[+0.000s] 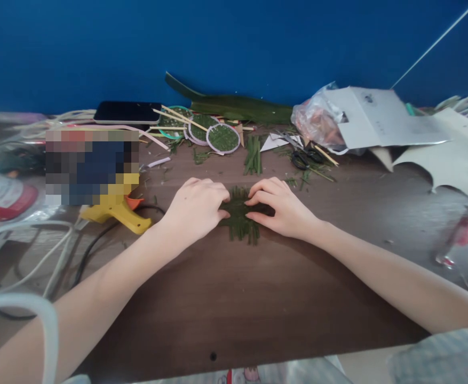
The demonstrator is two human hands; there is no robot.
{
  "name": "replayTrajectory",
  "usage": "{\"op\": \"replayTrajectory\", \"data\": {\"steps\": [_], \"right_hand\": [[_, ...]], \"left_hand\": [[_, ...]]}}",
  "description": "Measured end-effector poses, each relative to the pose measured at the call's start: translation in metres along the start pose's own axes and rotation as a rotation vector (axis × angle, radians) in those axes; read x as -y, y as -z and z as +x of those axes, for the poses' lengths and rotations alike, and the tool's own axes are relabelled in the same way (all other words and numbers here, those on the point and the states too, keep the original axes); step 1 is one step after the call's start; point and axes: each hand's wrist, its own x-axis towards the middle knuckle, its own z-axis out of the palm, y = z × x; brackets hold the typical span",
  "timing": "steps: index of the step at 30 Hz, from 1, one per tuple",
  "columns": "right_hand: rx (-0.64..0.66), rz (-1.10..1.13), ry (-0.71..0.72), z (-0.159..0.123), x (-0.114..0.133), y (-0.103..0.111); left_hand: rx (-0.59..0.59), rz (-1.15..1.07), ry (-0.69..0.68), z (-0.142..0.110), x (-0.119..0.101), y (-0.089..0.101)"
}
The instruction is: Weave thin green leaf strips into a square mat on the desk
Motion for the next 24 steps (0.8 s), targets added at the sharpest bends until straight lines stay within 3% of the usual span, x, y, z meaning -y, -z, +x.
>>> {"op": "replayTrajectory", "data": {"steps": [24], "right_hand": [[0.009, -0.012, 0.008, 0.0005, -0.0001, 0.0002]], "left_hand": [[0.000, -0.002, -0.002, 0.0006, -0.0023, -0.0015]]}}
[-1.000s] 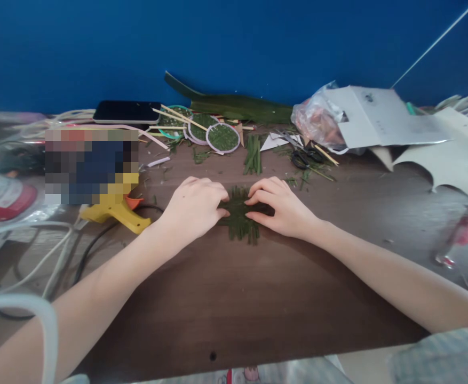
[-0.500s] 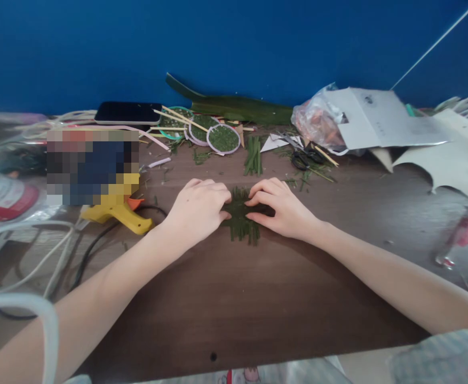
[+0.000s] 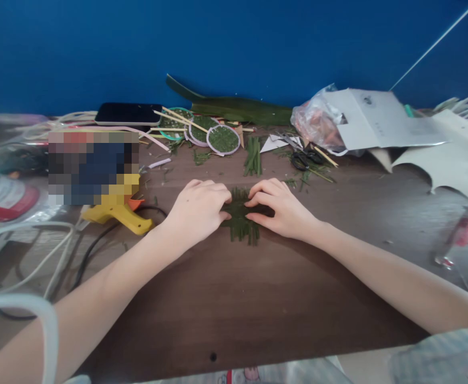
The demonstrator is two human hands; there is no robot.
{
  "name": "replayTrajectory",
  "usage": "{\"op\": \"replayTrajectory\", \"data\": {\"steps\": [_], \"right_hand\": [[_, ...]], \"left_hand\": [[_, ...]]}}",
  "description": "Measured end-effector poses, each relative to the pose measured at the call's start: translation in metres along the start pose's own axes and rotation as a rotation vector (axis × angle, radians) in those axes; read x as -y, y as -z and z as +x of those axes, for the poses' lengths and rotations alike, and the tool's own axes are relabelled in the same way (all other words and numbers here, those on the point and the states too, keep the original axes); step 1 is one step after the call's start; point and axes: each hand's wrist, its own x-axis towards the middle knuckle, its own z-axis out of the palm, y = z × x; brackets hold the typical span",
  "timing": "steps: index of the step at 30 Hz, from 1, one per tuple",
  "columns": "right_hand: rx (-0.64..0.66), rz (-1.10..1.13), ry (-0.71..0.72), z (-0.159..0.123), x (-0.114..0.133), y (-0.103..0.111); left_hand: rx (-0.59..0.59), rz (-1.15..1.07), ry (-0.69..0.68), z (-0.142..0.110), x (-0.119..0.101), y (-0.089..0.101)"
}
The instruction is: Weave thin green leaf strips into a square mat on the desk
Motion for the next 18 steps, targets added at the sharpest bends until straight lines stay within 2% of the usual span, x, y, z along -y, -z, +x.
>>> {"op": "replayTrajectory", "data": {"steps": [8, 12, 18], "right_hand": [[-0.010, -0.009, -0.017, 0.0001, 0.0019, 0.0004], [-0.053, -0.047, -0.040, -0.0004, 0.0014, -0.0005], [-0.047, -0.043, -0.055, -0.0010, 0.0009, -0.0003]], "left_hand": [[0.019, -0.035, 0.043, -0.0001, -0.0007, 0.0017], [-0.008, -0.101, 0.074, 0.0001, -0.0023, -0.0009], [0.000, -0.173, 0.088, 0.0006, -0.0021, -0.0058]]}}
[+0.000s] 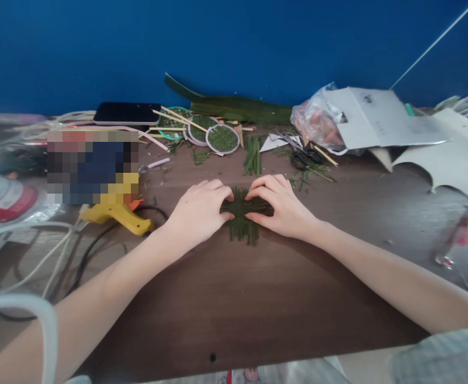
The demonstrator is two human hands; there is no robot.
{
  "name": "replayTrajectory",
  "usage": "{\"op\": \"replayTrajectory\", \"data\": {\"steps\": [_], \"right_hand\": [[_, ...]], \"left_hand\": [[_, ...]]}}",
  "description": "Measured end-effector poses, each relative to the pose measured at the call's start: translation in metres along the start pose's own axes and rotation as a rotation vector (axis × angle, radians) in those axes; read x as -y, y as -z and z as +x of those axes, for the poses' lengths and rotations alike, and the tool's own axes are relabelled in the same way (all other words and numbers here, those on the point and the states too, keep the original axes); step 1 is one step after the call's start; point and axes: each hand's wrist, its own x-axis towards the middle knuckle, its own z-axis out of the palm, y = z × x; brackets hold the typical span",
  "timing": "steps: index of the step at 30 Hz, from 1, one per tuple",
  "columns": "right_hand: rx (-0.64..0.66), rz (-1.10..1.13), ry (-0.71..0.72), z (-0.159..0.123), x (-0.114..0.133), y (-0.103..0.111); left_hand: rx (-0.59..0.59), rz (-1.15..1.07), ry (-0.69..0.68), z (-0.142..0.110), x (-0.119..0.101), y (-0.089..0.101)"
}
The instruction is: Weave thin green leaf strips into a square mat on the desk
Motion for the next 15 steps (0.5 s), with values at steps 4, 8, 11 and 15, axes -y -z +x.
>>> {"op": "replayTrajectory", "data": {"steps": [4, 8, 11, 15], "right_hand": [[-0.003, 0.004, 0.005, 0.0006, 0.0009, 0.0001], [-0.003, 0.018, 0.005, 0.0009, 0.0007, -0.0003], [-0.002, 0.021, 0.004, 0.0006, -0.0001, -0.0007], [0.001, 0.030, 0.001, 0.0003, -0.0003, -0.0010]], "left_hand": [[-0.016, -0.025, 0.009, -0.0006, 0.0007, -0.0020], [-0.021, -0.025, 0.011, -0.0006, 0.0010, -0.0033], [-0.023, -0.020, 0.006, -0.0003, 0.0011, -0.0033], [-0.012, -0.018, 0.011, -0.0005, 0.0007, -0.0025]]}}
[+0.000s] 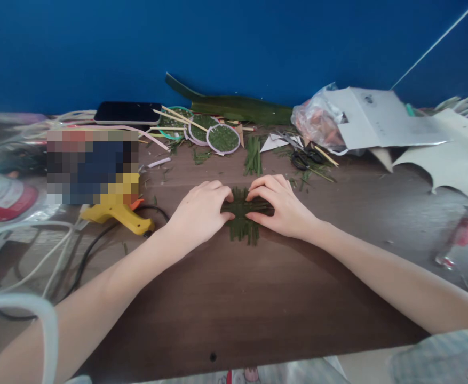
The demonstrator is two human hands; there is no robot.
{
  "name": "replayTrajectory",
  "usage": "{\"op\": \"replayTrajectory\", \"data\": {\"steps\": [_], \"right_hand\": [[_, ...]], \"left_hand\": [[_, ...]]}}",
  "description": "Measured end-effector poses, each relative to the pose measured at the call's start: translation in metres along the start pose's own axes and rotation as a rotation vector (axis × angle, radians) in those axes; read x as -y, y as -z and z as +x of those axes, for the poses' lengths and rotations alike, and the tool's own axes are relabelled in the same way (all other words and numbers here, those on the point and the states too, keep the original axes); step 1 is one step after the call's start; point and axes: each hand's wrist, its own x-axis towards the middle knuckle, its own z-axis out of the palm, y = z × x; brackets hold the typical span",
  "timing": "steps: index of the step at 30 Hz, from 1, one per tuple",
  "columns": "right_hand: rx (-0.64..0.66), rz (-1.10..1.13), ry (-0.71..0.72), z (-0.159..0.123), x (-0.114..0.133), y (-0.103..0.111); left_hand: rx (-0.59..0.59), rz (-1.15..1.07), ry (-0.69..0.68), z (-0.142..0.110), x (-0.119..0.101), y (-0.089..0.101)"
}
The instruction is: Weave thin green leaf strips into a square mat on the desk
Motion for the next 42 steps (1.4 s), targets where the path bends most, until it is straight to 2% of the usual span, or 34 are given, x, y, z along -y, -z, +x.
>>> {"op": "replayTrajectory", "data": {"steps": [17, 28, 33, 42], "right_hand": [[0.044, -0.004, -0.007, 0.0008, 0.0011, 0.0007], [0.029, 0.019, 0.011, 0.0008, 0.0014, 0.0008], [0.028, 0.002, 0.001, 0.0007, 0.0015, 0.0011], [0.010, -0.003, 0.074, 0.0004, 0.0009, 0.0009]], "left_hand": [[0.019, -0.068, -0.026, 0.0006, 0.0007, -0.0006], [0.003, -0.079, -0.044, -0.0004, 0.0011, -0.0008], [0.011, -0.124, -0.011, 0.0004, 0.0015, -0.0012], [0.049, -0.205, 0.038, 0.0012, -0.0002, -0.0013]]}}
